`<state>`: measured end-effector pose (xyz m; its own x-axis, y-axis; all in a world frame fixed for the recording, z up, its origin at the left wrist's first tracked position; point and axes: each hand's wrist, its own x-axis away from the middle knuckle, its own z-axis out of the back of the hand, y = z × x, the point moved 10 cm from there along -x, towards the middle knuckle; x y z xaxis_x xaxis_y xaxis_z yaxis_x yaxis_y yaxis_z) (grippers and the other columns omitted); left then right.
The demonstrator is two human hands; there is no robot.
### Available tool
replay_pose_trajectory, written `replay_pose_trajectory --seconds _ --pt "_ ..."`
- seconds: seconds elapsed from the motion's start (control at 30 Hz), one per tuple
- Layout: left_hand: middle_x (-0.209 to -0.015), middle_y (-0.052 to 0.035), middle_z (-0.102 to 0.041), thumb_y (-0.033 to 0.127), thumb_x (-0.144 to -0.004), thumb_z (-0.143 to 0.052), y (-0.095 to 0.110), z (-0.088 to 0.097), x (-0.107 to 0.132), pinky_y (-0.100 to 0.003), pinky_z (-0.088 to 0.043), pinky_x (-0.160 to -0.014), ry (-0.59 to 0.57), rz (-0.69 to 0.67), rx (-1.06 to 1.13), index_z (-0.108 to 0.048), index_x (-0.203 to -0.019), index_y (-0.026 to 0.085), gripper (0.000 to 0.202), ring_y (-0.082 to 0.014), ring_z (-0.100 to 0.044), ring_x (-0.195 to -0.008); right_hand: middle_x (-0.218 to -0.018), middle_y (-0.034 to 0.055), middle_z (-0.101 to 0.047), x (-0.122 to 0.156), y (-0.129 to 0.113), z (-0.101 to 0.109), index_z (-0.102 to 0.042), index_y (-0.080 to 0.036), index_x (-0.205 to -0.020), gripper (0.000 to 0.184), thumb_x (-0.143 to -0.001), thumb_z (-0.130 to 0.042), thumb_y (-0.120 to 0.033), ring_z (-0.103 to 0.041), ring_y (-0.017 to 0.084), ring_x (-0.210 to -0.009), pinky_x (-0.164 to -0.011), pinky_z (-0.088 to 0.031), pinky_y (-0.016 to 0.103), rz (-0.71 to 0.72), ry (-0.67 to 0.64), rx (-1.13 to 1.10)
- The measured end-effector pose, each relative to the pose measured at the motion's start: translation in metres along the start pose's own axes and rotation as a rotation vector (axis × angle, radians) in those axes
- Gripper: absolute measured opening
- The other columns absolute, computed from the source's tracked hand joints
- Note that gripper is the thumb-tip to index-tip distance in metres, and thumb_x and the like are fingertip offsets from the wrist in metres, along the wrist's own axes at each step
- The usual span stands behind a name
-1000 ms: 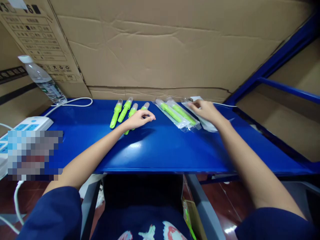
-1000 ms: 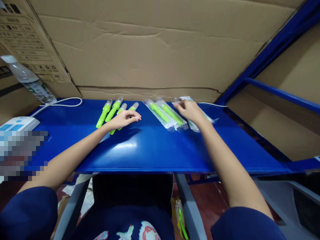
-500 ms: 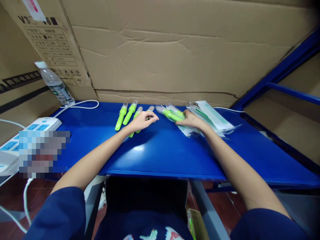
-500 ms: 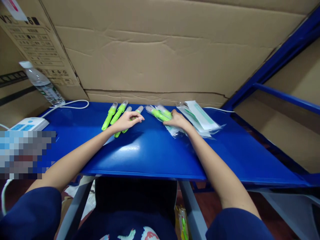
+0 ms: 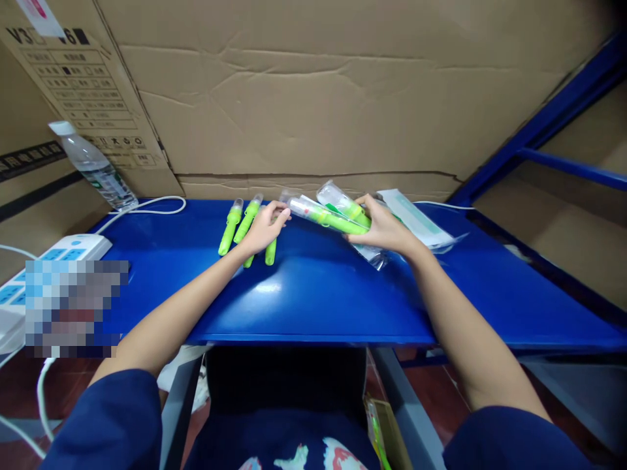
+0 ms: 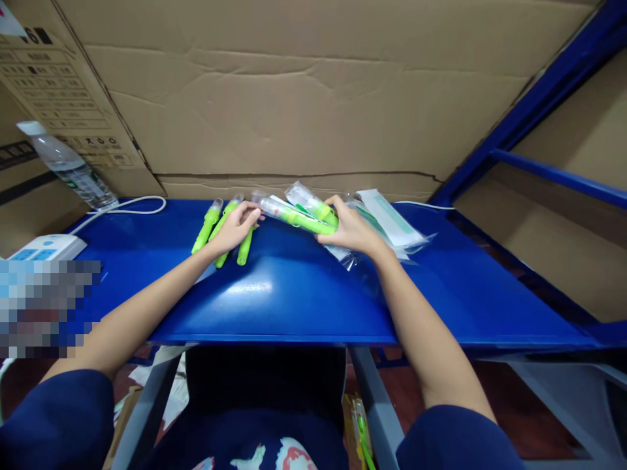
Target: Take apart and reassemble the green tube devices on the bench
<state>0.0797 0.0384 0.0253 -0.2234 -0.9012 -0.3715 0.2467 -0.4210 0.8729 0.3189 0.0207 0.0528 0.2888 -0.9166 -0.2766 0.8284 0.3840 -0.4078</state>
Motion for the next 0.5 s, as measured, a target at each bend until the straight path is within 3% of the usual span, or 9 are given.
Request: replay_pose_trajectory --seconds 0.23,0.4,0.5 --pt "-0.086 -0.0067 -0.07 0.057 -0.096 -0.054 0.004 0.002 0.0 -0.027 -0.053 -0.071 -0.049 0.024 -0.01 -0.066 -0.099 0.016 0.044 -0.0168 -0.068 -0.081 -0.094 0.0048 -0.065 0.006 -0.02 -0.011 -0.045 -0.024 -0.109 0.054 -0.064 -0.071 -0.036 -0.059 0.023 -0.081 -0.068 -0.044 0.032 0.079 -0.07 -0.091" --pt "-0.084 -0.0046 -0.069 0.069 -0.086 -0.061 0.006 0.009 -0.004 -0.03 -0.052 -0.076 -0.055 -0.039 -0.05 -0.066 -0.089 0.017 0.053 -0.0175 -0.065 -0.081 -0.095 0.0056 -0.065 0.004 -0.009 -0.02 -0.047 -0.023 -0.112 0.057 -0.064 -0.073 -0.039 -0.059 0.024 -0.082 -0.067 -0.043 0.032 0.028 -0.141 -0.048" --pt "-0.083 -0.0031 -0.068 0.074 -0.084 -0.06 0.005 0.028 -0.01 -0.031 -0.051 -0.079 0.055 -0.062 -0.056 -0.063 -0.089 0.018 0.056 -0.0186 -0.065 -0.086 -0.096 0.0061 -0.065 0.002 0.004 -0.018 -0.049 -0.022 -0.111 0.055 -0.065 -0.071 -0.042 -0.06 0.024 -0.083 -0.069 -0.045 0.033 -0.004 -0.158 -0.034"
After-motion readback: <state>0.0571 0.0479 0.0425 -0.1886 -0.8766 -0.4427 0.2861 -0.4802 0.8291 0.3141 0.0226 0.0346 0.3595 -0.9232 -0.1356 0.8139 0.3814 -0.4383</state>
